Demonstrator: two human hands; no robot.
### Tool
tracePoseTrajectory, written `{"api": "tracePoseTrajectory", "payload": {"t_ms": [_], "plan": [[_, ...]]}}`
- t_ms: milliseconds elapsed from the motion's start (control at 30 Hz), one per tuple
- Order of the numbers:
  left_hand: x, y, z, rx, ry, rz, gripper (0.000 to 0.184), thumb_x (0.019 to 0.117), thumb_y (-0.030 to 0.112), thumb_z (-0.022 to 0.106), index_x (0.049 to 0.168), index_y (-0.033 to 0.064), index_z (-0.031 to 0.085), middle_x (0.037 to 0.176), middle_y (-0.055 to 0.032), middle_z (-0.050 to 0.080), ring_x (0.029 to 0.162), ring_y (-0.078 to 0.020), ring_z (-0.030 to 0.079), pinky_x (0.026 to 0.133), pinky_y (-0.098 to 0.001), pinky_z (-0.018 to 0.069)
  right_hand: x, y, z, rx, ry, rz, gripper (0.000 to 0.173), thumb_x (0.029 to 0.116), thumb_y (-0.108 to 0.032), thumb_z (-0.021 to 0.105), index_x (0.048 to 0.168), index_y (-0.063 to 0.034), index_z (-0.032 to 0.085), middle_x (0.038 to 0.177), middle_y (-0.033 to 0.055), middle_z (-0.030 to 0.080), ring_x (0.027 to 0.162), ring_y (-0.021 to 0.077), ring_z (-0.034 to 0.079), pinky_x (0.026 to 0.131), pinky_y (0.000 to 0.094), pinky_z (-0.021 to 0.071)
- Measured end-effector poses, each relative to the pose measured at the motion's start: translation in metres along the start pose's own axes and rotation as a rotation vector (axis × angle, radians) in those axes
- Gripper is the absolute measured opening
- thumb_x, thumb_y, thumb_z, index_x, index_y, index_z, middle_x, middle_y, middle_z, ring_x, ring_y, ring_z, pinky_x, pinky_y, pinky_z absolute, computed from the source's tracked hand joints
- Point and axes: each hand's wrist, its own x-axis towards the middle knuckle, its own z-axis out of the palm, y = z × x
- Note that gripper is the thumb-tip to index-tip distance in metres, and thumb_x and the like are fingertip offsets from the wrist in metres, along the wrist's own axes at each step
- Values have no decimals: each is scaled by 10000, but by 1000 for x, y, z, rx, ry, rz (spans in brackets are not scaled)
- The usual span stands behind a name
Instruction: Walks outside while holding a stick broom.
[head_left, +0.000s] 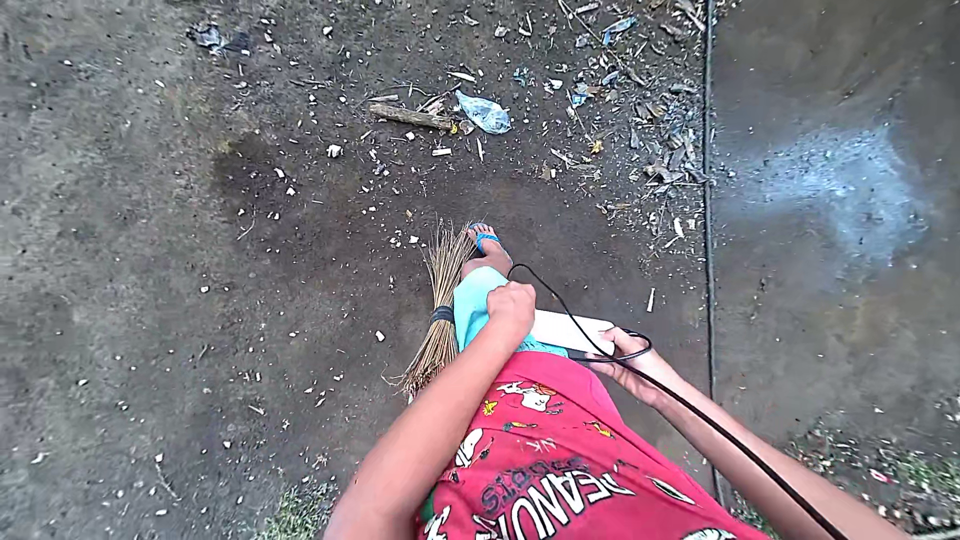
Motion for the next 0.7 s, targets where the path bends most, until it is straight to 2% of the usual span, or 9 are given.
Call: {"api": "tracePoseTrajectory", "payload": {"t_ms": [133, 200, 233, 300, 400, 467, 533, 633, 700], "plan": [[-4, 2, -8, -14, 211, -6, 196, 990, 62, 553, 1098, -20, 693, 1164, -239, 681, 1083, -422, 669, 823, -591, 555, 17, 7, 41, -104, -129, -2, 131, 1042, -85, 529, 1070, 16, 608, 857, 115, 714, 673, 175, 710, 619, 302, 618], [-2, 7, -5, 40, 276, 6, 175, 979, 51, 555, 1034, -25, 702, 1089, -242, 695, 1013, -422, 689, 767, -579, 566, 36, 16, 66, -273, -169, -61, 132, 1031, -111, 582, 983, -18, 662, 727, 28, 679, 549, 66, 596, 496, 206, 479], [-3, 11, -6, 55, 268, 14, 166, 970, 31, 562, 1037, -32, 700, 1095, -246, 690, 1018, -425, 684, 772, -580, 562, 46, 20, 77, -354, -179, -86, 144, 1035, -100, 572, 923, -41, 640, 656, -9, 627, 495, 32, 526, 452, 182, 404], [-2, 10, -7, 55, 226, 22, 167, 968, 11, 569, 1075, -43, 683, 1136, -258, 671, 1053, -433, 668, 793, -582, 552, 67, 25, 88, -428, -178, -124, 183, 1010, -52, 581, 829, -51, 607, 586, -25, 563, 445, 26, 454, 421, 182, 360], [5, -20, -7, -179, 79, 33, 346, 1040, 275, 508, 1179, 14, 688, 1244, -230, 660, 1193, -404, 627, 948, -635, 499, 91, 30, 90, -417, -100, -141, 203, 992, -70, 620, 792, -39, 609, 582, -5, 566, 453, 58, 497, 438, 217, 428], [-2, -38, -2, -276, 51, 103, 447, 1069, 363, 459, 1300, 32, 650, 1313, -223, 631, 1258, -388, 592, 1034, -627, 456, 98, 28, 91, -390, -31, -143, 232, 992, -100, 649, 774, -29, 616, 594, 12, 580, 485, 76, 537, 484, 247, 480], [-33, -48, 4, -228, 183, 151, 475, 1082, 374, 442, 1387, 45, 598, 1375, -201, 595, 1292, -372, 569, 1070, -583, 445, 98, 24, 91, -462, 23, -171, 270, 1003, -128, 646, 756, -25, 608, 615, 21, 577, 528, 86, 542, 534, 272, 483], [-76, -73, 28, -322, 548, 136, 420, 1058, 369, 489, 1326, 87, 645, 1393, -122, 596, 1285, -332, 563, 1068, -544, 449, 103, 25, 76, -489, 26, -184, 256, 1016, -142, 628, 805, 2, 656, 682, 61, 635, 598, 117, 596, 601, 311, 522], [-84, -96, 45, -475, 711, 46, 407, 1035, 370, 509, 1298, 97, 659, 1384, -122, 604, 1271, -341, 570, 1049, -561, 462, 105, 21, 60, -355, -70, -175, 197, 1032, -103, 584, 895, 10, 671, 722, 63, 676, 623, 119, 639, 613, 294, 559]]}}
